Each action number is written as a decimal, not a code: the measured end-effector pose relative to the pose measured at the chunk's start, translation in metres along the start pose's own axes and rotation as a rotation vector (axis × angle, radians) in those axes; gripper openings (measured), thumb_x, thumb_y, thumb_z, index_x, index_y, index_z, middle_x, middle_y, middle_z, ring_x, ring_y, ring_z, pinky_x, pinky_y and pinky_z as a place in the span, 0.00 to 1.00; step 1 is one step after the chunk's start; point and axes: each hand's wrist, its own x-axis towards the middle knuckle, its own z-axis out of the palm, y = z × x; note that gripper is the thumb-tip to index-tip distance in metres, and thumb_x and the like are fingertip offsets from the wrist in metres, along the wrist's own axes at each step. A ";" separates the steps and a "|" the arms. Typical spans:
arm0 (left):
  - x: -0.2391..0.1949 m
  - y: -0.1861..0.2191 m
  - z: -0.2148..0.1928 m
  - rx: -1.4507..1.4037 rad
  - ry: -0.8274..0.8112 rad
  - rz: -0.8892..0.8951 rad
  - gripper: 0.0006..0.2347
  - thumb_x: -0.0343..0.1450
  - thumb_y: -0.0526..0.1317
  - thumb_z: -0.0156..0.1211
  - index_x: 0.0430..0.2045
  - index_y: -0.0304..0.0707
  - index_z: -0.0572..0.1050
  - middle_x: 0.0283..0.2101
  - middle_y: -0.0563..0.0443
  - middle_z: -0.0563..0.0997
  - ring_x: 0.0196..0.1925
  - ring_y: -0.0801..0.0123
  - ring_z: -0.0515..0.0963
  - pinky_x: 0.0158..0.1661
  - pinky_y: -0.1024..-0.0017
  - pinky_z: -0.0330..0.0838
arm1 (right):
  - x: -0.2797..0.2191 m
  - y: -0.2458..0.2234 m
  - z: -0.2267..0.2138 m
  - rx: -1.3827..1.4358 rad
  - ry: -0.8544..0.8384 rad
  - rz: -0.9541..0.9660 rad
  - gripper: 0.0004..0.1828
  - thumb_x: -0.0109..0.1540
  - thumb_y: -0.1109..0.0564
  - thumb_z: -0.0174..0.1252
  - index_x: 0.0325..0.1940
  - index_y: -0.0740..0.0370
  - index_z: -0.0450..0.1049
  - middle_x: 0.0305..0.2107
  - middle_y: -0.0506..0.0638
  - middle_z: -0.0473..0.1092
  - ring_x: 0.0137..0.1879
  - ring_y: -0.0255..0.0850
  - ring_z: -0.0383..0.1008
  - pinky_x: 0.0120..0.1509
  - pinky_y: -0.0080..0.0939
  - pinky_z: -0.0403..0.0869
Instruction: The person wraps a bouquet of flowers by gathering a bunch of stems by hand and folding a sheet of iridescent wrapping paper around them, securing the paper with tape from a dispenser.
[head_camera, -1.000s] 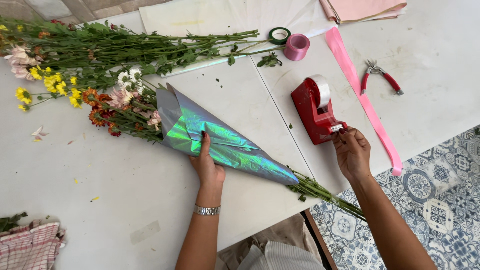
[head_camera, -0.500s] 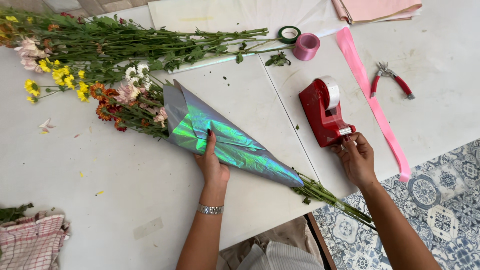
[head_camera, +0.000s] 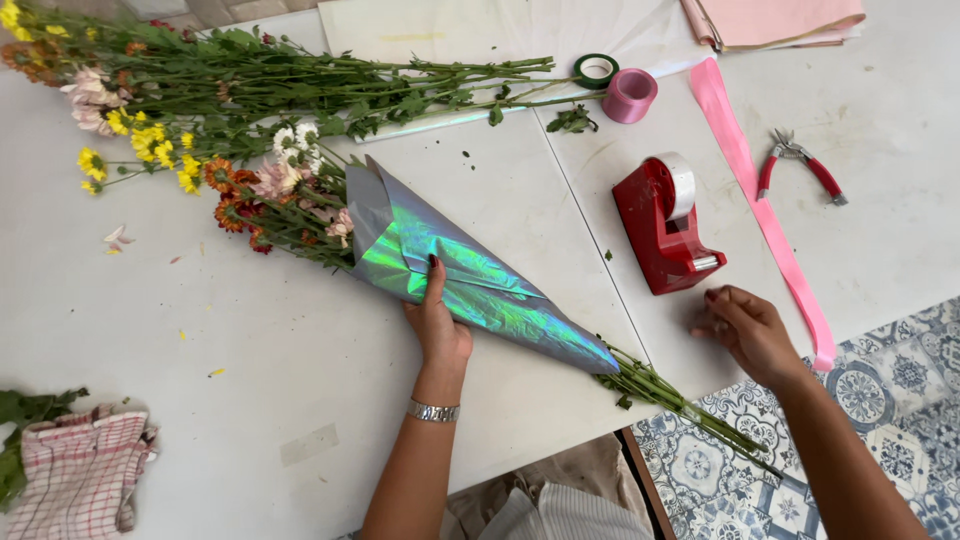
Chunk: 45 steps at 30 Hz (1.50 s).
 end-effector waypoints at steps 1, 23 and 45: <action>0.005 -0.005 -0.003 -0.008 0.007 0.002 0.25 0.60 0.37 0.70 0.53 0.47 0.74 0.56 0.58 0.81 0.61 0.76 0.76 0.62 0.69 0.67 | -0.013 -0.020 0.000 -0.006 -0.009 0.001 0.12 0.72 0.62 0.50 0.36 0.68 0.71 0.32 0.51 0.64 0.37 0.45 0.75 0.48 0.47 0.80; 0.090 -0.054 -0.022 -0.356 -0.181 -0.011 0.14 0.66 0.41 0.71 0.43 0.48 0.76 0.38 0.51 0.83 0.39 0.64 0.85 0.45 0.64 0.81 | 0.106 -0.125 0.382 -0.951 -1.316 0.008 0.18 0.59 0.51 0.65 0.17 0.57 0.71 0.15 0.44 0.64 0.23 0.34 0.60 0.29 0.36 0.62; 0.099 -0.051 -0.030 -0.306 -0.239 -0.198 0.11 0.66 0.42 0.69 0.39 0.52 0.76 0.36 0.52 0.82 0.38 0.65 0.84 0.47 0.64 0.80 | 0.135 -0.107 0.428 -1.856 -1.295 -0.038 0.15 0.55 0.43 0.62 0.31 0.55 0.80 0.28 0.48 0.76 0.39 0.43 0.74 0.39 0.52 0.74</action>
